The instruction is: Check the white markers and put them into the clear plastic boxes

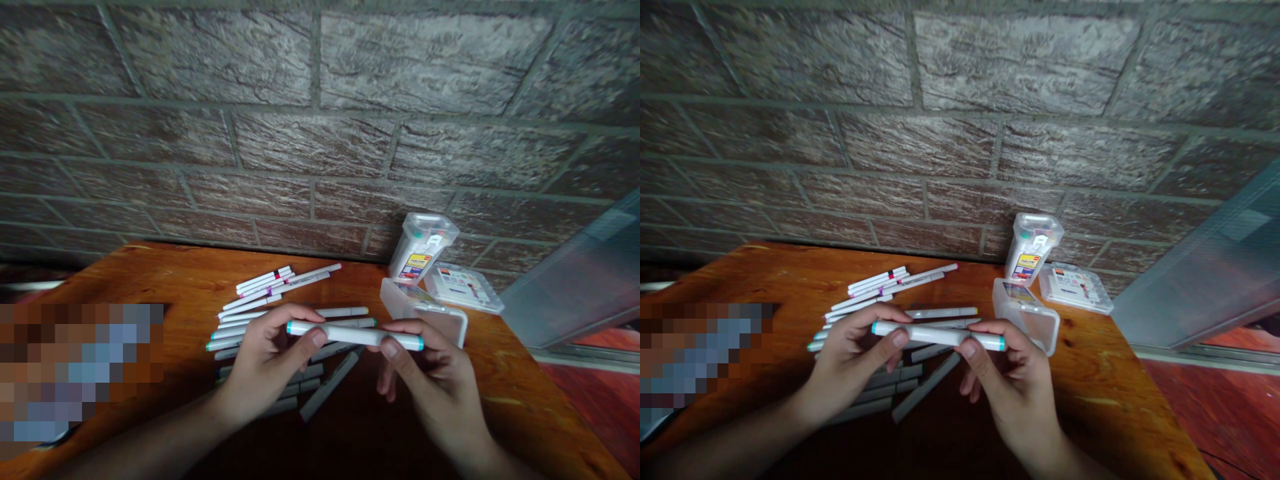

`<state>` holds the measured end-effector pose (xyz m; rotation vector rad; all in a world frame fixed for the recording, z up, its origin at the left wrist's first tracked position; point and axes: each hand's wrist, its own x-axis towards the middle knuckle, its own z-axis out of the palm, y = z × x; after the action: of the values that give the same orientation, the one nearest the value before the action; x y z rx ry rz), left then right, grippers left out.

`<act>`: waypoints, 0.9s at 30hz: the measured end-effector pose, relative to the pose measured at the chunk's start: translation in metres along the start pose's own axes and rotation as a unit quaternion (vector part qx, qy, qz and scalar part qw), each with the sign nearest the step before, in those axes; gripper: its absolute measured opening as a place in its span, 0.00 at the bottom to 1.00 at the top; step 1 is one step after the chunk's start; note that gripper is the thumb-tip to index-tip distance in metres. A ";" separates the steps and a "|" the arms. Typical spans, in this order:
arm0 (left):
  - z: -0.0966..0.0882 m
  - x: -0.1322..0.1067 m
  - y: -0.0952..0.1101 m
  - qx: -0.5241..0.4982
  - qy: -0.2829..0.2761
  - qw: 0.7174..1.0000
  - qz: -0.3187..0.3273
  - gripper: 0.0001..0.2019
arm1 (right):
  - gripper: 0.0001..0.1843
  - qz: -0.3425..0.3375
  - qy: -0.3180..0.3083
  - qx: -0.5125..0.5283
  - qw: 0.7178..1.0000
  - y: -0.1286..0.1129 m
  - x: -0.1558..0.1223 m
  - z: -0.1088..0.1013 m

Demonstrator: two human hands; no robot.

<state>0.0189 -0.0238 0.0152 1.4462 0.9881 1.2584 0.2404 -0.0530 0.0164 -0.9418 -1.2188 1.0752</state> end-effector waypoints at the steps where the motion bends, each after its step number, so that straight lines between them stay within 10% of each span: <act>1: -0.001 0.000 0.000 -0.003 -0.003 1.000 0.001 0.12 | 0.09 0.005 0.001 -0.002 1.000 0.000 0.000 0.000; 27: 0.000 -0.004 -0.012 -0.137 -0.022 0.990 -0.007 0.18 | 0.12 0.022 -0.006 0.000 1.000 -0.007 -0.002 0.002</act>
<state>0.0188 -0.0251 0.0028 1.2449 0.7614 1.2905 0.2395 -0.0568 0.0231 -0.9677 -1.2139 1.1172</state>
